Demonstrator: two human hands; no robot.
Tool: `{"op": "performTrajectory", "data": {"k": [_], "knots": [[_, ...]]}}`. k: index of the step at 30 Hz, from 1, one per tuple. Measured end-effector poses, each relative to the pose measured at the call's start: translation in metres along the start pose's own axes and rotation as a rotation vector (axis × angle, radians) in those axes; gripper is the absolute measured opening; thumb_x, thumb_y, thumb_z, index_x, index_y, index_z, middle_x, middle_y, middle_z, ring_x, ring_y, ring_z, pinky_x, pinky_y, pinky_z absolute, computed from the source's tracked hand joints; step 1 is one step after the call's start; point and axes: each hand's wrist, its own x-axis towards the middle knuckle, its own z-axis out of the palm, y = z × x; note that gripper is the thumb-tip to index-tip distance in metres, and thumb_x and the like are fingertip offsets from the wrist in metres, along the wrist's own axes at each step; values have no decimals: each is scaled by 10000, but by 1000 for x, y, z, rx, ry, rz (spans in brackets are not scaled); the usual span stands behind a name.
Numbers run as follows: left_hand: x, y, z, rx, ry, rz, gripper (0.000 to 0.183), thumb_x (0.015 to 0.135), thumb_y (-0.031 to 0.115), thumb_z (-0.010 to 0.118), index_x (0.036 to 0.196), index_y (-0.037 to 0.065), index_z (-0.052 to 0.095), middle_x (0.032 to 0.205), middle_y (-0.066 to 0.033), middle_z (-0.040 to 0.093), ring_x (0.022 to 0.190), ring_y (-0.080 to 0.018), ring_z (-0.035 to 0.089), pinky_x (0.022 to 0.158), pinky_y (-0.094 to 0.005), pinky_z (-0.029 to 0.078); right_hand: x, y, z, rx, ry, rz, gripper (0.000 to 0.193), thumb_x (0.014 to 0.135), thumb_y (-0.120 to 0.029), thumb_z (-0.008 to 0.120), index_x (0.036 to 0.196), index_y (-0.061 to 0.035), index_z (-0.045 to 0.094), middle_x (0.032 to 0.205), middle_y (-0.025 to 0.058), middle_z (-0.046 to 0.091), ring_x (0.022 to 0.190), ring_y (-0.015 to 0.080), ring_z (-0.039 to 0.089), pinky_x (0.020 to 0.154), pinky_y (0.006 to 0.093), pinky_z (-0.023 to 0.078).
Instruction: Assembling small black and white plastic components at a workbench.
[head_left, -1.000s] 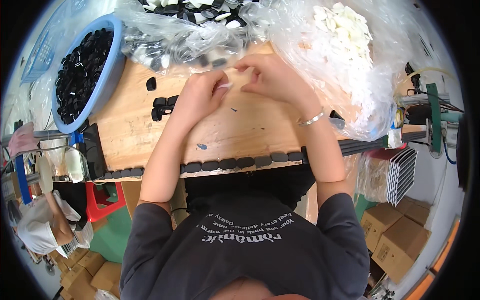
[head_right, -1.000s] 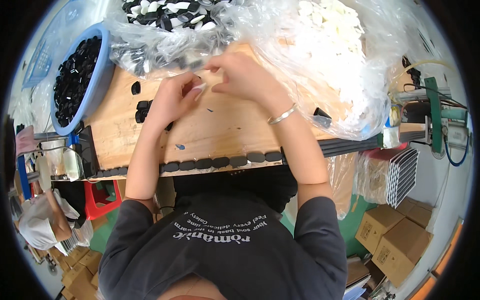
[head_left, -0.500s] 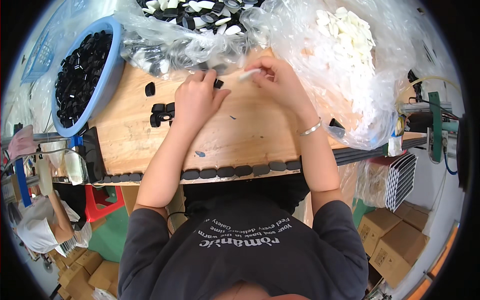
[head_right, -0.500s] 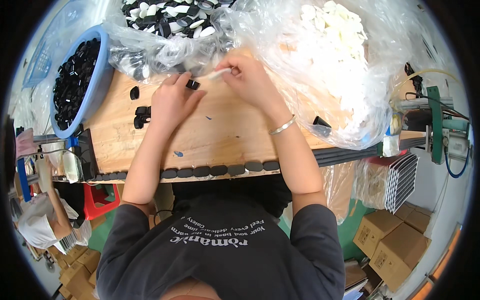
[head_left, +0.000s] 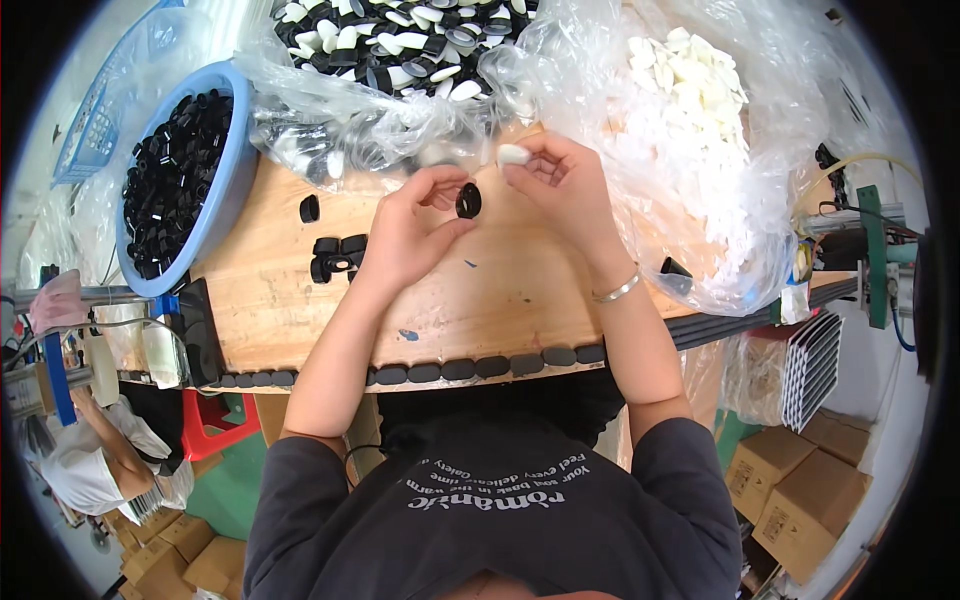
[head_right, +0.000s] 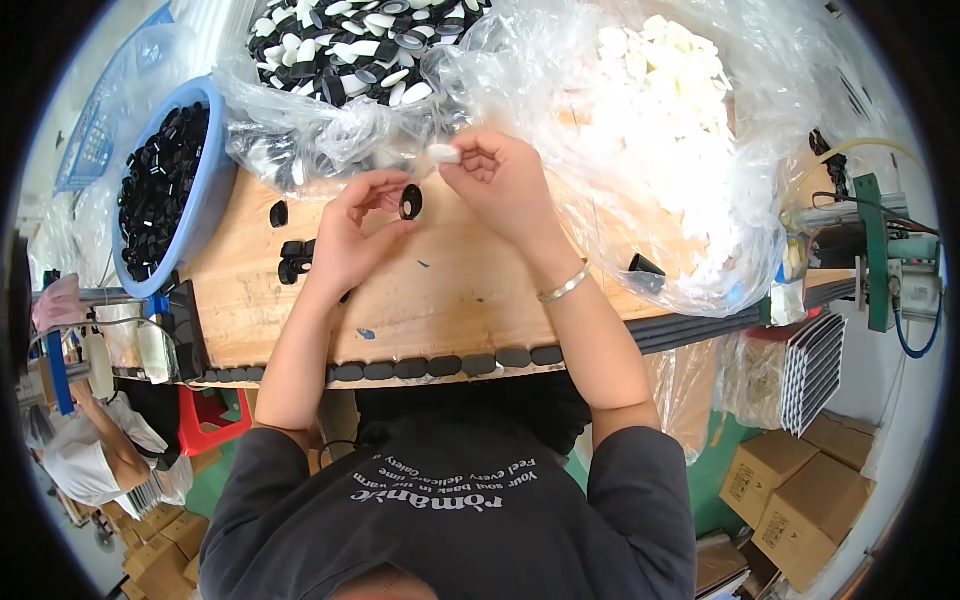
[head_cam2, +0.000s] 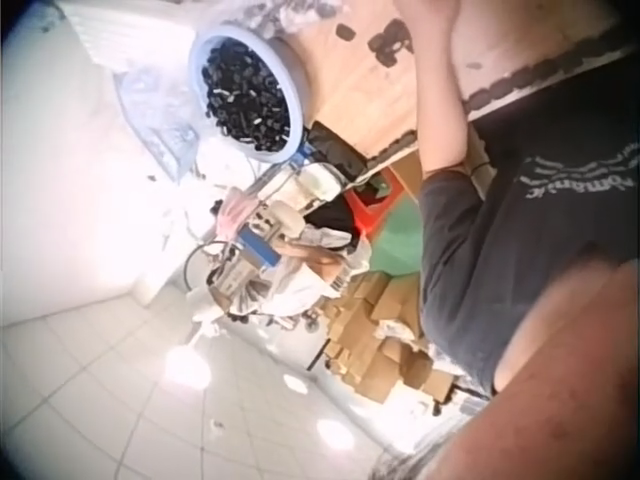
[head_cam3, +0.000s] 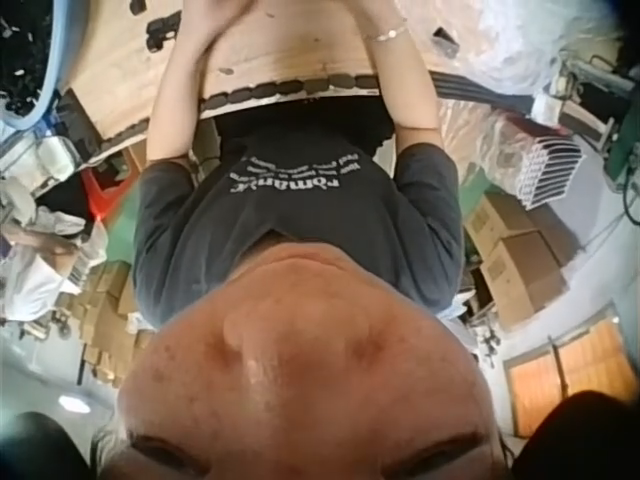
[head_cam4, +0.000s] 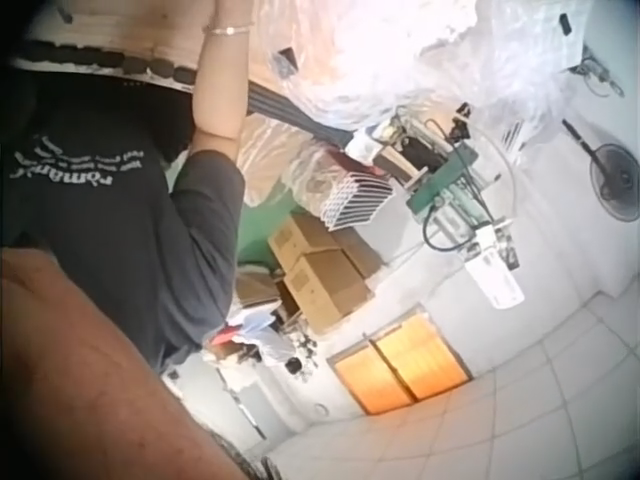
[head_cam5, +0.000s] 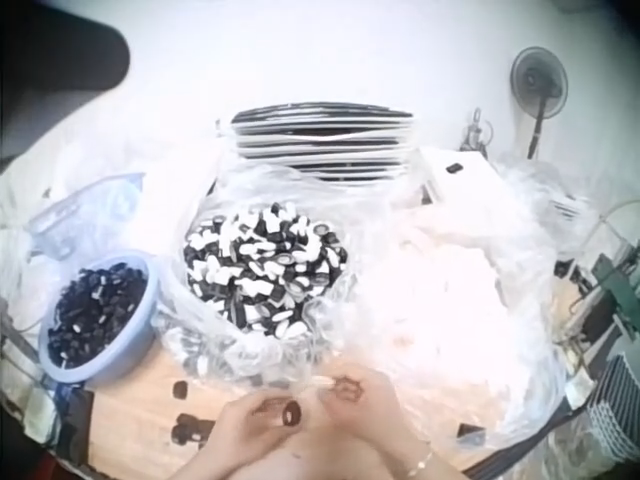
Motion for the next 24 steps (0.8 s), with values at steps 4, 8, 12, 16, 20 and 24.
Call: {"op": "performTrajectory", "data": {"k": [4, 8, 12, 16, 20, 24], "knots": [[0, 2, 1, -196, 138, 113, 486, 675, -43, 748, 1122, 0, 562, 996, -134, 625, 860, -225, 619, 765, -290, 499, -2, -14, 0, 338, -24, 108, 134, 843, 1, 644, 974, 24, 629, 860, 15, 648, 818, 69, 612, 727, 213, 511], [-2, 11, 4, 211, 252, 290, 476, 690, -16, 756, 1122, 4, 557, 997, -147, 623, 865, -246, 624, 759, -298, 507, -9, -12, 18, 310, 11, 150, 151, 842, 4, 647, 988, 31, 622, 928, 33, 634, 836, 79, 607, 764, 217, 511], [-4, 11, 14, 242, 347, 330, 487, 696, -7, 756, 1135, 7, 545, 1004, -152, 622, 883, -279, 631, 759, -328, 514, -13, 3, 33, 298, 77, -25, 80, 835, -1, 658, 907, 6, 625, 1038, 58, 586, 886, 88, 587, 756, 210, 487], [-5, 8, 17, 241, 390, 394, 509, 689, -17, 755, 1148, 3, 536, 1013, -154, 619, 892, -302, 630, 760, -349, 515, -14, 6, 34, -32, 79, -171, 71, 824, 13, 661, 873, -5, 612, 1079, 67, 553, 918, 105, 568, 773, 229, 479], [-5, 9, 10, 290, 417, 413, 515, 686, -28, 750, 1151, -1, 531, 1020, -160, 617, 896, -321, 625, 763, -356, 515, -15, -1, 34, -158, 44, -236, 94, 818, 22, 662, 899, 1, 618, 1091, 74, 550, 913, 111, 557, 772, 234, 479], [-2, 8, 8, 299, 393, 427, 523, 696, -44, 736, 1171, 6, 524, 1046, -148, 621, 920, -296, 632, 778, -338, 515, -15, -3, 37, -7, 71, -216, 110, 810, 41, 657, 910, -3, 642, 1078, 61, 558, 896, 102, 549, 750, 219, 465]]}}
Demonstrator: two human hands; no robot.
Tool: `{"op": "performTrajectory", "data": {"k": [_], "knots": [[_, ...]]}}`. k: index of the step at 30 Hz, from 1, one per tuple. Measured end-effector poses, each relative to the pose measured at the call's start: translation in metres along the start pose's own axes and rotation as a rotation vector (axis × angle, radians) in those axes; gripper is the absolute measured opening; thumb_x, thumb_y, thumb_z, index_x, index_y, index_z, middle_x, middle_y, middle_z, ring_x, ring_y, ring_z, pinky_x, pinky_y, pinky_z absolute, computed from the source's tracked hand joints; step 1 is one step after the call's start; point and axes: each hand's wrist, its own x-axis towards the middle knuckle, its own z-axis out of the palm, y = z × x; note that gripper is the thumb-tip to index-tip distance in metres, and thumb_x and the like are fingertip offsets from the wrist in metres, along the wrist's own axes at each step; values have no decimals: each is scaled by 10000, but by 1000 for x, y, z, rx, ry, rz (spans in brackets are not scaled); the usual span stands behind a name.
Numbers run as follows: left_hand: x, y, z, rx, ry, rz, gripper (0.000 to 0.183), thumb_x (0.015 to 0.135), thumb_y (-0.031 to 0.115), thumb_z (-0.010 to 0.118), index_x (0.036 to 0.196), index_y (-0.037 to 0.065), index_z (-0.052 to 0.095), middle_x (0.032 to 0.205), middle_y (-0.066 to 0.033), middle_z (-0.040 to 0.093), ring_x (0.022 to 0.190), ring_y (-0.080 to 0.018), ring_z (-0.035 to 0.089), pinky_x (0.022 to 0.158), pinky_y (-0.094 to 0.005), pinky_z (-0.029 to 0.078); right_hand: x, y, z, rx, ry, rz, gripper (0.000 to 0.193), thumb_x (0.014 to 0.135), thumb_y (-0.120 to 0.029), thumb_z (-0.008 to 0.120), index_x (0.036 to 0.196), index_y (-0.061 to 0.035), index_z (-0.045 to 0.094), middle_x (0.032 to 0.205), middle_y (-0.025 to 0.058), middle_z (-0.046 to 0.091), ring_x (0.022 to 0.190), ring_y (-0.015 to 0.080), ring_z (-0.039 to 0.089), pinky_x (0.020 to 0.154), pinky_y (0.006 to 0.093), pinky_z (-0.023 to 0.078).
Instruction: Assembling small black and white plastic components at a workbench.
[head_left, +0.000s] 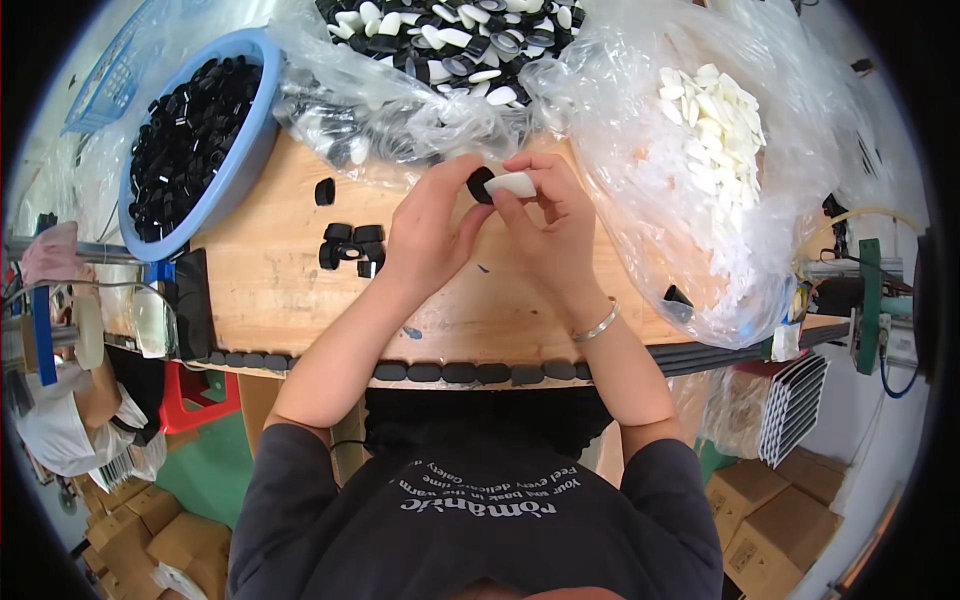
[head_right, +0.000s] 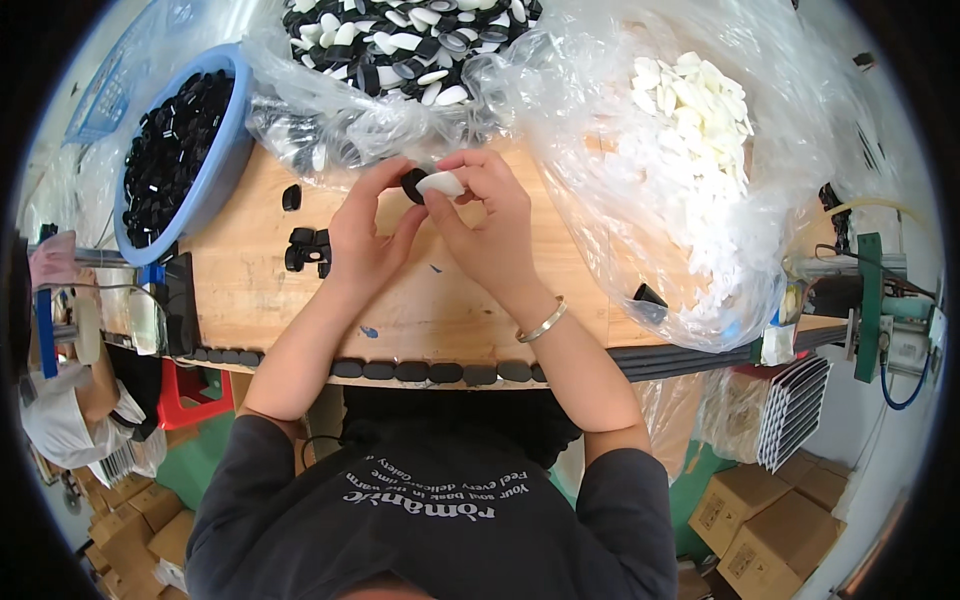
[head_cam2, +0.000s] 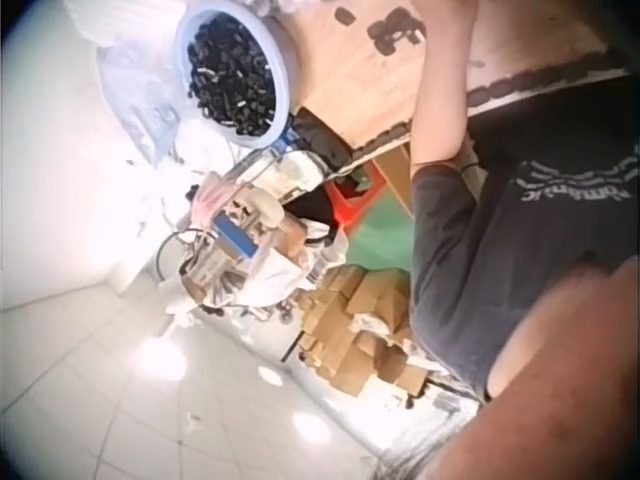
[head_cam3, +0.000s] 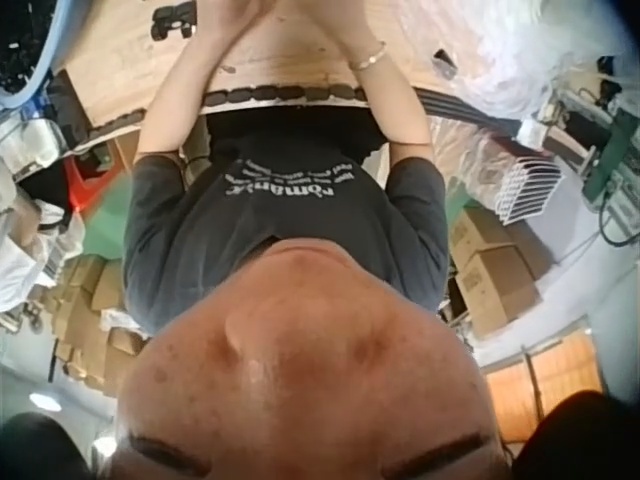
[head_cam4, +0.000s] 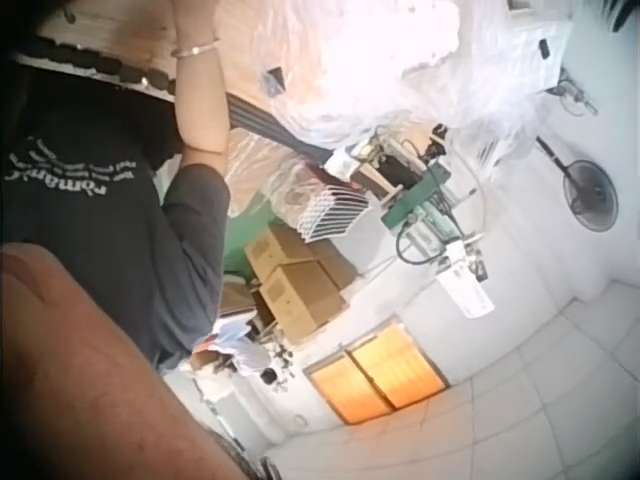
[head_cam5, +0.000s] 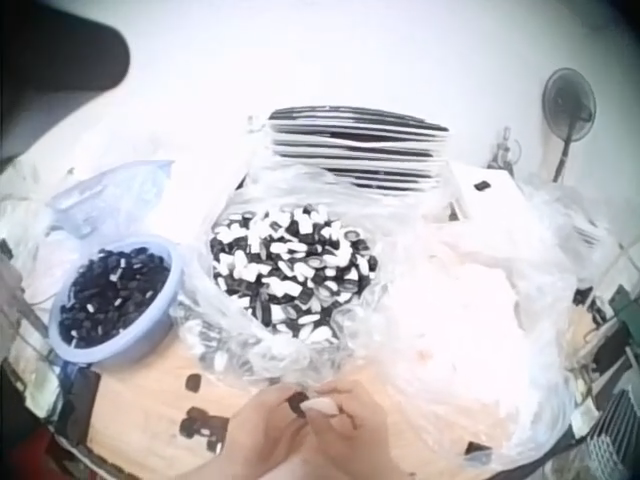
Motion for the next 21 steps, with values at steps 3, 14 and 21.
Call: {"op": "performTrajectory", "data": {"k": [3, 14, 21], "knots": [[-1, -1, 1, 33, -11, 37, 530, 703, -50, 733, 1186, 16, 524, 1059, -135, 626, 939, -266, 643, 794, -317, 516, 0, 1, 0, -61, 1, -16, 124, 813, 44, 649, 927, -3, 653, 1066, 55, 562, 897, 100, 548, 747, 212, 458], [1, -6, 0, 52, 32, 91, 532, 686, -36, 758, 1166, 18, 536, 1067, -142, 623, 891, -263, 642, 759, -317, 524, -1, -4, -5, -61, -56, 79, 119, 869, -48, 642, 970, 13, 660, 914, 11, 604, 804, 65, 531, 712, 200, 430], [1, -4, 0, 28, 27, 76, 515, 682, -49, 741, 1151, 7, 536, 1051, -160, 618, 905, -307, 625, 755, -349, 517, -2, -3, -2, -4, -6, 108, 139, 861, -50, 656, 974, 31, 648, 851, -13, 616, 711, 32, 515, 637, 169, 410]]}}
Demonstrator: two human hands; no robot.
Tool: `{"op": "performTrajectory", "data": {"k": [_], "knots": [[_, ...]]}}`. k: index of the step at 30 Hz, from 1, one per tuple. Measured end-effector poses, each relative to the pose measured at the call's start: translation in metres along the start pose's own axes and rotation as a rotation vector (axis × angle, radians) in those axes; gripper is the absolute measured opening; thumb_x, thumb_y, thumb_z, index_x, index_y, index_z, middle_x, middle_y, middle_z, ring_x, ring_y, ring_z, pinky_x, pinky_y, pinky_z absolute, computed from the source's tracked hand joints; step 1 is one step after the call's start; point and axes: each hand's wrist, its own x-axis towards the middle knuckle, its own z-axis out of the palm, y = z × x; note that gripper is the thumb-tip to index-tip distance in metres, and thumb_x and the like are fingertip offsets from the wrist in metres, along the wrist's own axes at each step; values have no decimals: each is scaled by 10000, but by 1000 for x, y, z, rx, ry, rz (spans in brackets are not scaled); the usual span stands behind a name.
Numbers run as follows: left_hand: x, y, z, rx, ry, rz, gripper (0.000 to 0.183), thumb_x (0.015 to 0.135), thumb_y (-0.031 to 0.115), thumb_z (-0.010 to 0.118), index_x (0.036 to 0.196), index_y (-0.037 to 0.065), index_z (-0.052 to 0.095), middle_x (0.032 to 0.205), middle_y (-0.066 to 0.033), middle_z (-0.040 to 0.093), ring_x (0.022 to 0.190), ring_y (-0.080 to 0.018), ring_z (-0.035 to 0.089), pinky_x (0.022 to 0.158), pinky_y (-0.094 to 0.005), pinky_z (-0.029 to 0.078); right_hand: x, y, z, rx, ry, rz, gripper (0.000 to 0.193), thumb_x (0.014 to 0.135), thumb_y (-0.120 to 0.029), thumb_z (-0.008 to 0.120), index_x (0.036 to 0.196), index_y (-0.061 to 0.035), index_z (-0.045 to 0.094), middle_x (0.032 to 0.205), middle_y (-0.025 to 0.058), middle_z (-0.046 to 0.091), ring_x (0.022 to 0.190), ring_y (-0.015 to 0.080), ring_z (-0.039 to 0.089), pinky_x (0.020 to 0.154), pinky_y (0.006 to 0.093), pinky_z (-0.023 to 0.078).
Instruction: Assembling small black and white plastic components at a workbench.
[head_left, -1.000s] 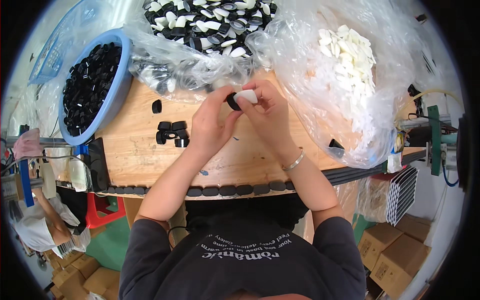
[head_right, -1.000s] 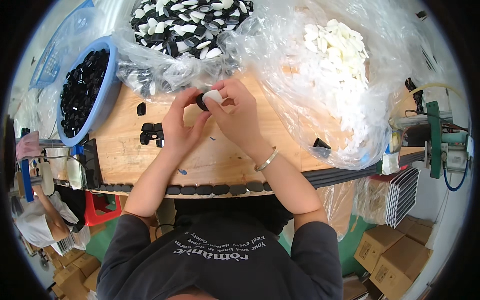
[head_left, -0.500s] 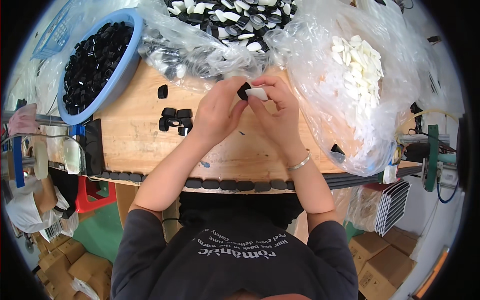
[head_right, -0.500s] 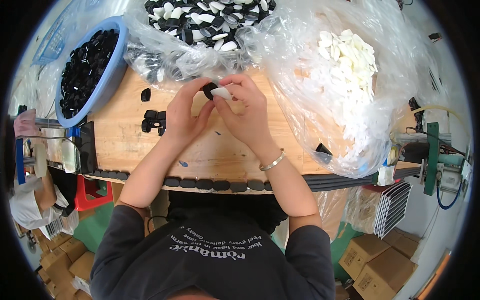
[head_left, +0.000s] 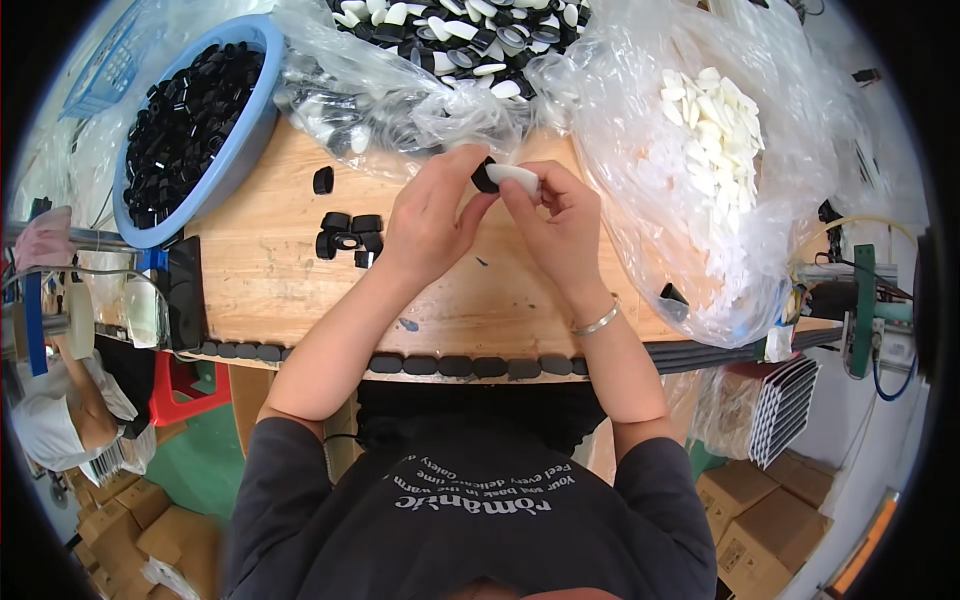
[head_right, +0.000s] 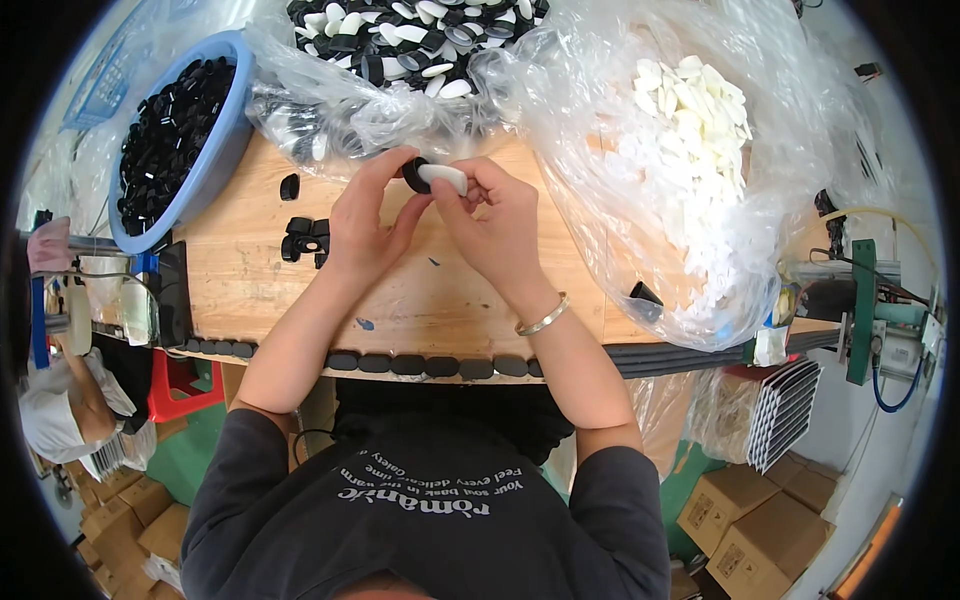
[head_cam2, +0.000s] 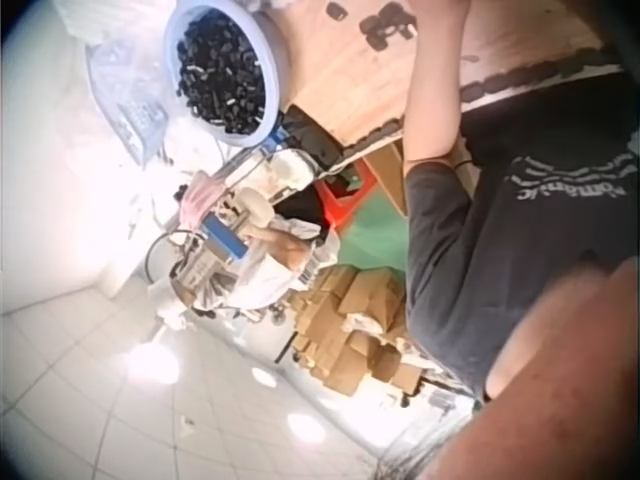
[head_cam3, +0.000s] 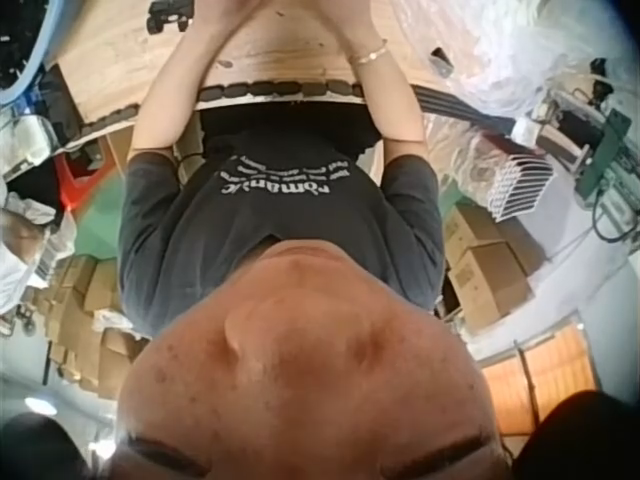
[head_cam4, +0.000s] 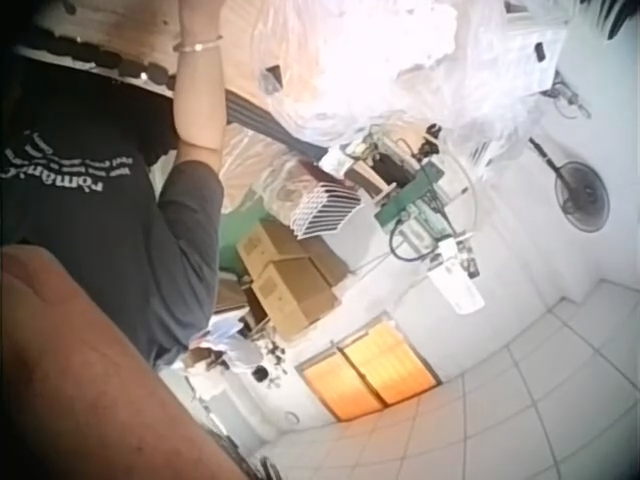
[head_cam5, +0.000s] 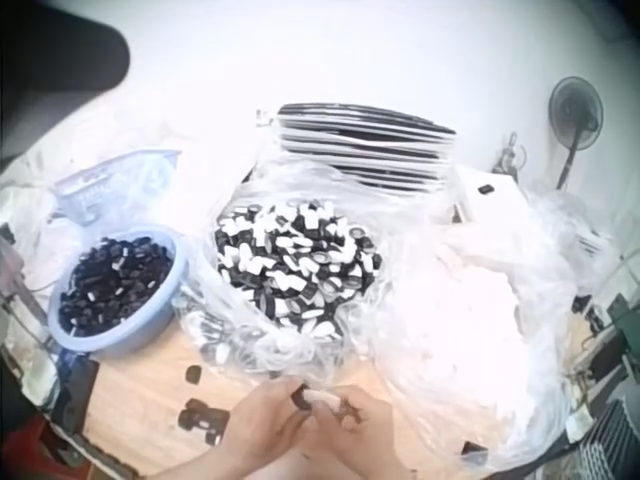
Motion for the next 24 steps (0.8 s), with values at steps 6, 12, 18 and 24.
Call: {"op": "performTrajectory", "data": {"k": [6, 12, 18, 24], "knots": [[1, 2, 3, -29, -21, 49, 504, 675, -84, 714, 1140, 6, 542, 1045, -159, 617, 907, -318, 618, 760, -358, 513, -1, -11, 0, -124, -1, 40, 63, 832, -35, 660, 864, 19, 661, 738, -37, 581, 643, 20, 454, 579, 174, 375], [3, 2, 0, -60, -29, 71, 464, 674, -100, 691, 1106, -5, 550, 1016, -171, 610, 889, -344, 606, 731, -374, 508, 3, -10, -5, -177, -68, -135, 51, 842, -35, 643, 840, 16, 643, 724, -29, 570, 637, 32, 446, 562, 179, 370], [2, 3, 1, -72, -21, 53, 465, 676, -98, 691, 1107, -1, 546, 1013, -168, 608, 888, -344, 602, 728, -375, 504, 1, -11, 0, -89, 9, -52, 77, 846, -33, 647, 911, 4, 629, 738, -23, 576, 643, 46, 456, 592, 192, 394], [3, 3, -1, -30, -21, 56, 458, 686, -89, 693, 1111, -2, 547, 1017, -167, 608, 894, -345, 598, 738, -375, 501, 3, -2, -9, -155, -128, -53, 70, 860, -32, 638, 926, -9, 637, 834, -11, 607, 730, 38, 508, 642, 183, 416]]}}
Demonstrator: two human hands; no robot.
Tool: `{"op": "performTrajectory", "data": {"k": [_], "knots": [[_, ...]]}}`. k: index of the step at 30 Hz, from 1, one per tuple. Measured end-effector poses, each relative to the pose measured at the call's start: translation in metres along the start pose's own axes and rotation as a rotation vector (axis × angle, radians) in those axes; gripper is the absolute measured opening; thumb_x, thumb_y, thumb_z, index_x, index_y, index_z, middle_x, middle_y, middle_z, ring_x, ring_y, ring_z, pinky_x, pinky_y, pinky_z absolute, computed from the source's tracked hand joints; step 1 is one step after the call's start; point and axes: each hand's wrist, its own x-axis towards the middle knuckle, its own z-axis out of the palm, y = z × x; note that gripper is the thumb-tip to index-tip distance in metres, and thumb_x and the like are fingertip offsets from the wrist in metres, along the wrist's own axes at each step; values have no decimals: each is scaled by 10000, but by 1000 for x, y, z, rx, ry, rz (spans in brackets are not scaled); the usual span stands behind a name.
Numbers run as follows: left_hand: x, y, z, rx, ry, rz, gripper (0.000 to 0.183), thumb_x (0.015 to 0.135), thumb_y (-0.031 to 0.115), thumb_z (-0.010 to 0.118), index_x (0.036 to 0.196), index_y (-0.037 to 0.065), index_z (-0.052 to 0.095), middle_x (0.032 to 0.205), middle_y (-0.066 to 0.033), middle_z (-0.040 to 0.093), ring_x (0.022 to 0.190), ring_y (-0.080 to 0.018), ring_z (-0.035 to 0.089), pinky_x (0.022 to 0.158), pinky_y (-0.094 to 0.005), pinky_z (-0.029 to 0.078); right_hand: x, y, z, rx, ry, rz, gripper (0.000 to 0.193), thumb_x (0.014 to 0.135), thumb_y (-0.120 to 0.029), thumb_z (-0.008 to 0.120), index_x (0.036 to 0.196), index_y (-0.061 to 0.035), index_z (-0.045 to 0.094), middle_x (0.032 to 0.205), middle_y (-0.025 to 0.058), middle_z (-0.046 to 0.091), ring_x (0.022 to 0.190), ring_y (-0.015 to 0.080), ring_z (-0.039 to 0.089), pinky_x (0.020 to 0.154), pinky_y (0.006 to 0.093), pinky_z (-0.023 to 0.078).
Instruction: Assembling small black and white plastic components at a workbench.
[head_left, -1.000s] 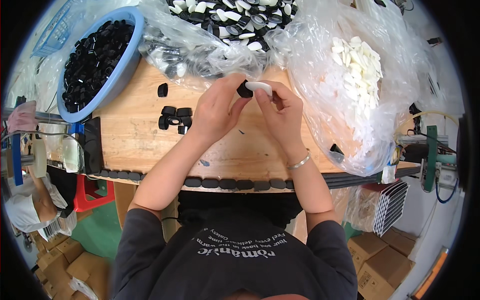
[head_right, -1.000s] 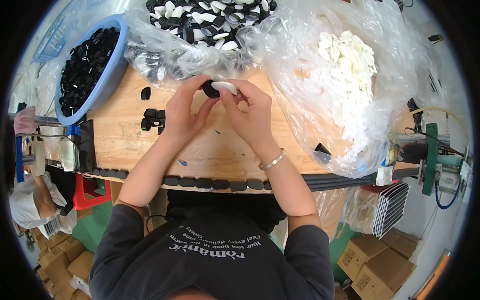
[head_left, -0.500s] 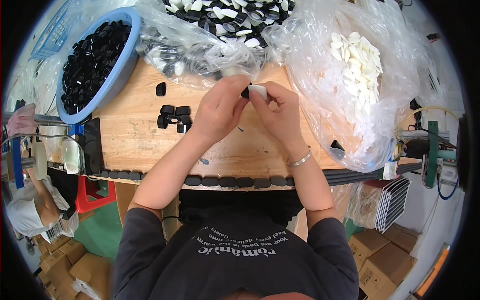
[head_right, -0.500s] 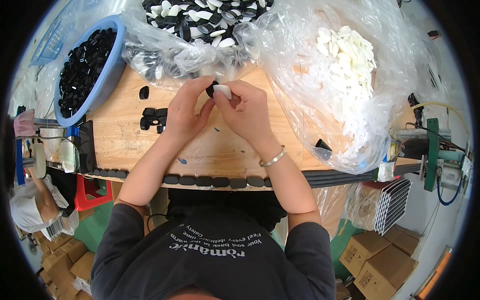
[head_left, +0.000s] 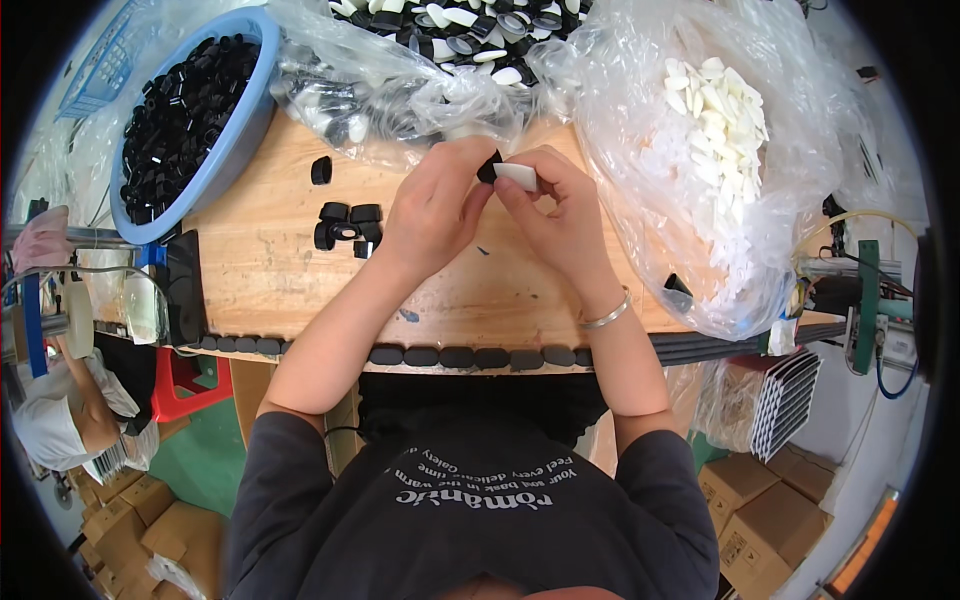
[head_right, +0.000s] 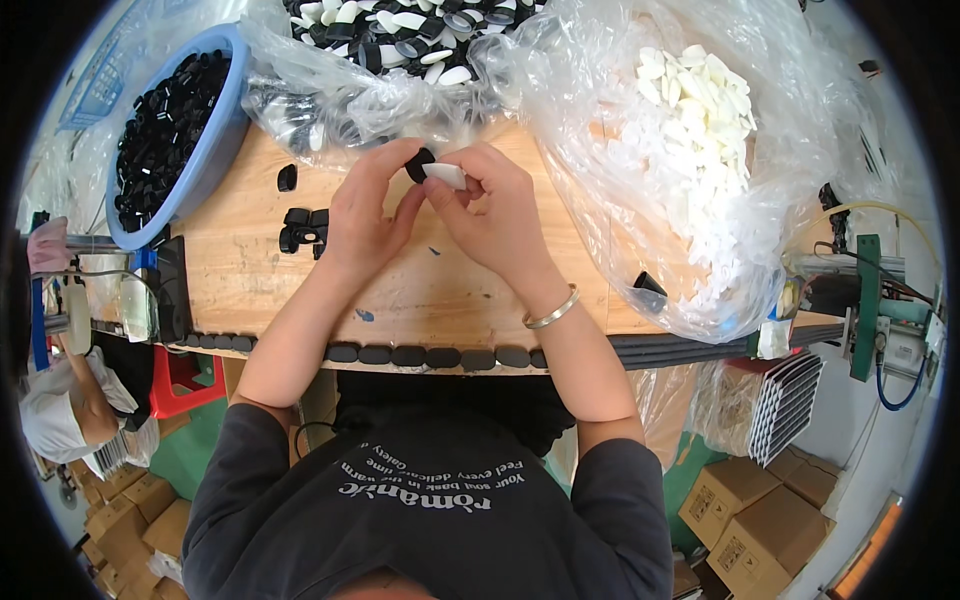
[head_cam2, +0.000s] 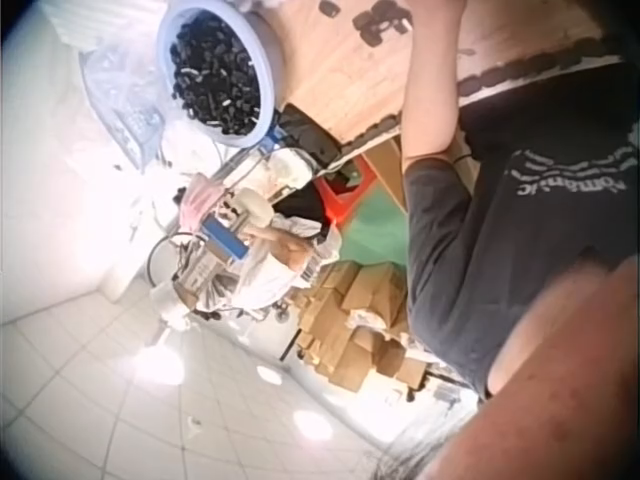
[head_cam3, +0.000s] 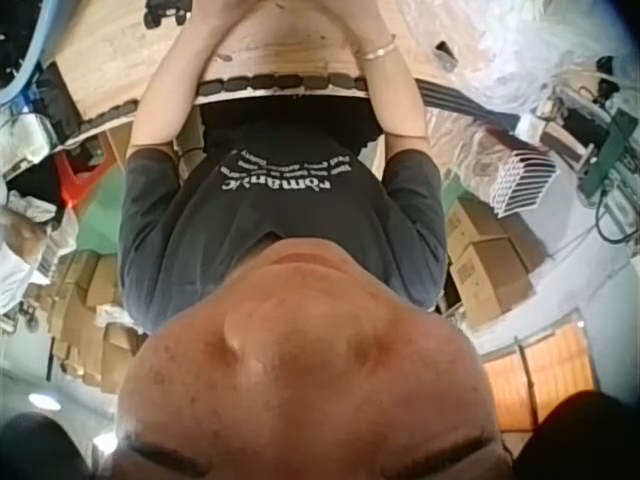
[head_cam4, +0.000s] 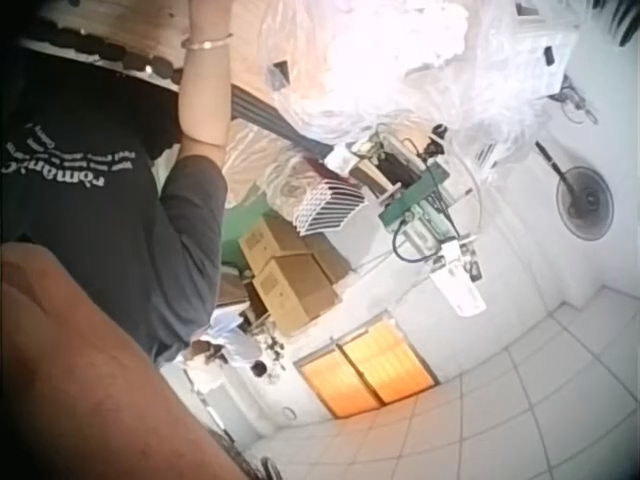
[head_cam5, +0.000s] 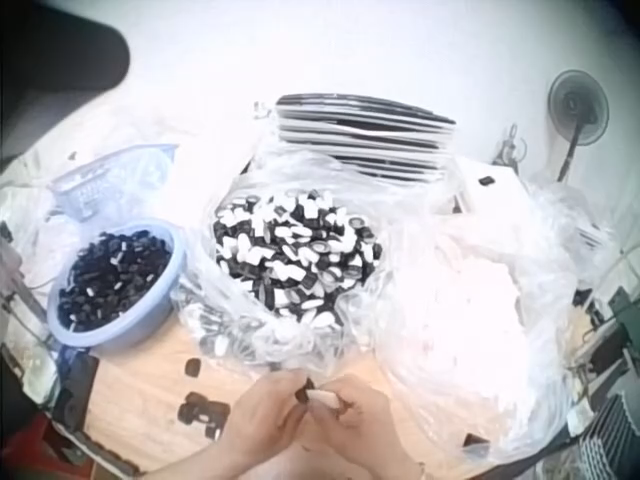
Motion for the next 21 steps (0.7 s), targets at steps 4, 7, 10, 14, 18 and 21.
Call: {"op": "performTrajectory", "data": {"k": [4, 7, 10, 14, 18, 21], "knots": [[-2, -2, 2, -32, 10, 6, 456, 683, -88, 692, 1107, -1, 549, 1022, -169, 605, 899, -344, 596, 737, -379, 500, 0, 1, 1, 26, 55, 37, 77, 862, -32, 642, 937, -15, 645, 887, -8, 613, 757, 36, 528, 665, 180, 427], [-2, -1, 4, -39, 1, -2, 456, 684, -87, 692, 1107, 2, 547, 1018, -168, 605, 900, -341, 597, 734, -382, 500, 0, -3, 2, 136, 81, 100, 98, 862, -38, 650, 953, -2, 646, 879, -10, 616, 745, 32, 529, 662, 182, 428], [-3, 0, 1, 21, -45, -58, 492, 691, -67, 729, 1136, 36, 544, 1046, -140, 625, 930, -309, 624, 789, -339, 510, 0, -2, -3, 70, -5, 119, 114, 860, -42, 656, 961, 10, 648, 843, -16, 613, 716, 28, 520, 650, 179, 424], [-4, -4, 5, 22, -36, -43, 488, 691, -64, 732, 1133, 38, 549, 1035, -138, 626, 914, -301, 626, 773, -337, 511, 1, 0, -7, 71, -26, 110, 120, 853, -41, 662, 959, 12, 649, 804, -27, 606, 691, 23, 507, 624, 178, 418], [-3, -1, 6, -36, -38, 8, 494, 679, -79, 697, 1133, 14, 526, 1010, -159, 599, 895, -339, 589, 724, -376, 499, 1, -6, -8, -173, 35, 48, 99, 850, -41, 662, 936, 7, 656, 761, -43, 599, 651, 15, 489, 589, 175, 407], [-4, 1, 6, -37, -70, -29, 506, 673, -79, 699, 1139, 14, 524, 1014, -155, 595, 901, -337, 587, 729, -375, 498, 1, -4, -6, -14, 48, 123, 86, 848, -42, 661, 923, 1, 663, 735, -54, 592, 634, 6, 481, 581, 165, 397]]}}
